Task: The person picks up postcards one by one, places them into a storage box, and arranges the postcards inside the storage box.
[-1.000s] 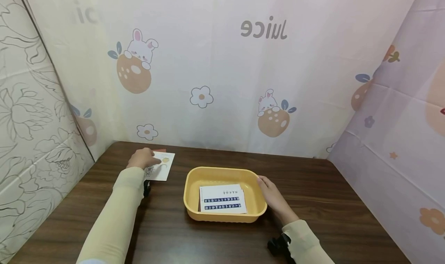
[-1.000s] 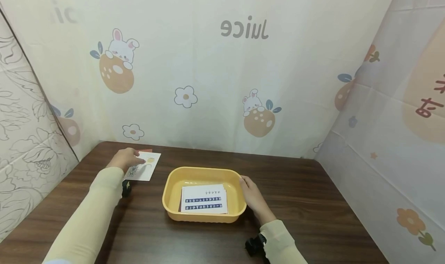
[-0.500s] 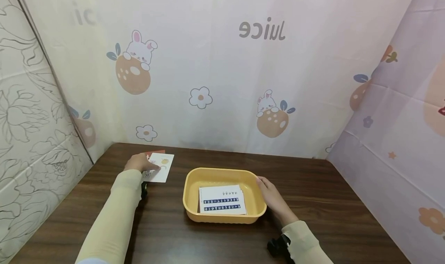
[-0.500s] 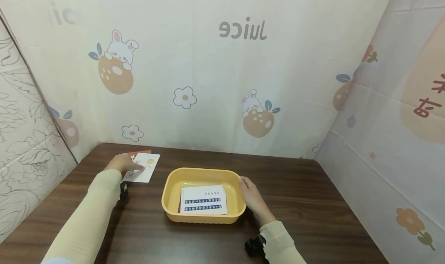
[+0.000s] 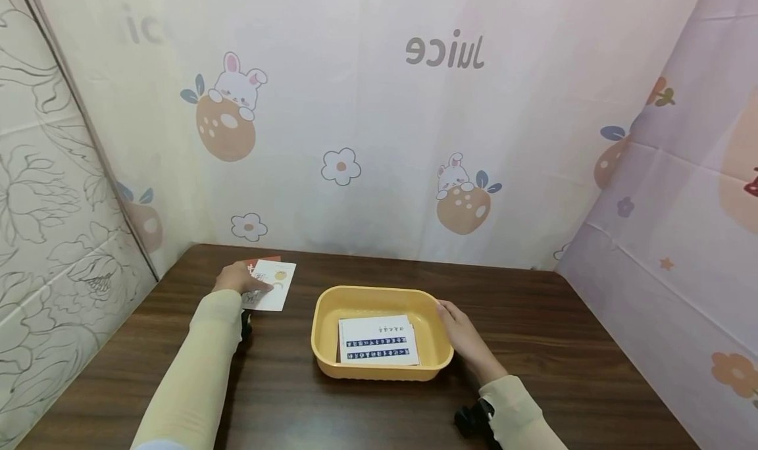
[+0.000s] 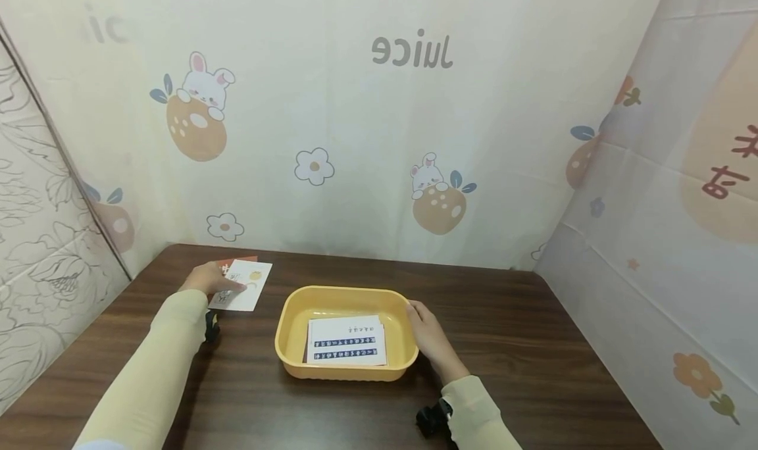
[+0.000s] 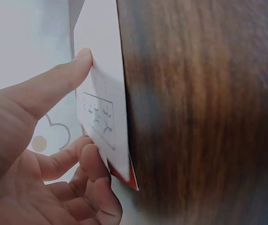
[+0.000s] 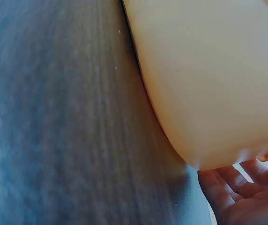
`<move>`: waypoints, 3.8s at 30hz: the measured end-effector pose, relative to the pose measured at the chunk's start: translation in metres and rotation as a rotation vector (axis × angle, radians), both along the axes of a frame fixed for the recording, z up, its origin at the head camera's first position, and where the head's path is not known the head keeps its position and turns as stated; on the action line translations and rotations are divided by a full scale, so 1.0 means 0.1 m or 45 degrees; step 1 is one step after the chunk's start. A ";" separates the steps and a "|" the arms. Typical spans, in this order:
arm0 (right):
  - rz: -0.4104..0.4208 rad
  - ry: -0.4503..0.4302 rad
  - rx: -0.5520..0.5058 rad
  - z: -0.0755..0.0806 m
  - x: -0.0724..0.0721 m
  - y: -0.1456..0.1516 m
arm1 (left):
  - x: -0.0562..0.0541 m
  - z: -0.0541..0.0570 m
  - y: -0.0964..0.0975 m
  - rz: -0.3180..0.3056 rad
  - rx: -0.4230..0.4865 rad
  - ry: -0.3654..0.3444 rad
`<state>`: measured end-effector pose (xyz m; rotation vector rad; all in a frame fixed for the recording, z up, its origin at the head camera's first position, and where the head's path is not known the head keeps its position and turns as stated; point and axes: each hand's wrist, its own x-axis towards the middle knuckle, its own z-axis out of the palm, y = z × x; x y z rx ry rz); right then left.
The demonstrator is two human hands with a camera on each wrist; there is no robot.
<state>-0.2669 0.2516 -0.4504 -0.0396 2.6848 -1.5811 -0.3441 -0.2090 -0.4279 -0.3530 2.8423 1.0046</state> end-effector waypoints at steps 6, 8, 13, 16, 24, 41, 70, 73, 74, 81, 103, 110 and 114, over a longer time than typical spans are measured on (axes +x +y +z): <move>-0.002 0.006 -0.011 0.00 -0.01 0.00 | -0.02 -0.04 -0.01 -0.013 0.004 0.029; -0.003 0.005 -0.015 0.00 -0.01 0.00 | -0.02 -0.05 -0.01 -0.020 -0.002 0.042; 0.011 0.005 -0.012 0.01 0.00 0.00 | -0.02 -0.06 -0.01 -0.028 -0.050 0.042; 0.017 0.007 -0.018 0.01 0.01 0.01 | -0.03 -0.08 0.00 -0.024 -0.051 0.038; 0.010 -0.006 -0.028 -0.02 -0.02 0.02 | -0.06 -0.05 -0.01 -0.074 -0.088 0.099; 0.010 -0.016 -0.009 0.00 -0.01 0.01 | -0.03 0.26 0.00 -0.140 0.040 0.317; 0.003 -0.028 -0.006 0.00 -0.02 0.01 | 0.31 0.99 0.78 -0.603 0.140 0.564; 0.009 -0.025 -0.005 0.01 -0.01 0.00 | 0.35 1.03 0.87 -0.650 0.124 0.558; 0.005 -0.029 -0.010 0.01 -0.01 0.00 | 0.35 1.04 0.90 -0.659 0.114 0.551; 0.010 -0.025 -0.018 0.02 0.01 -0.01 | 0.36 1.02 1.06 -0.767 0.075 0.510; 0.032 -0.006 -0.035 0.01 0.01 0.01 | 0.36 0.96 1.69 -1.041 0.084 0.214; 0.015 -0.002 -0.019 0.00 0.00 0.00 | 0.29 0.83 1.85 -1.155 -0.062 0.202; 0.028 0.002 -0.013 0.00 0.00 0.01 | 0.27 0.77 1.91 -1.183 -0.097 0.142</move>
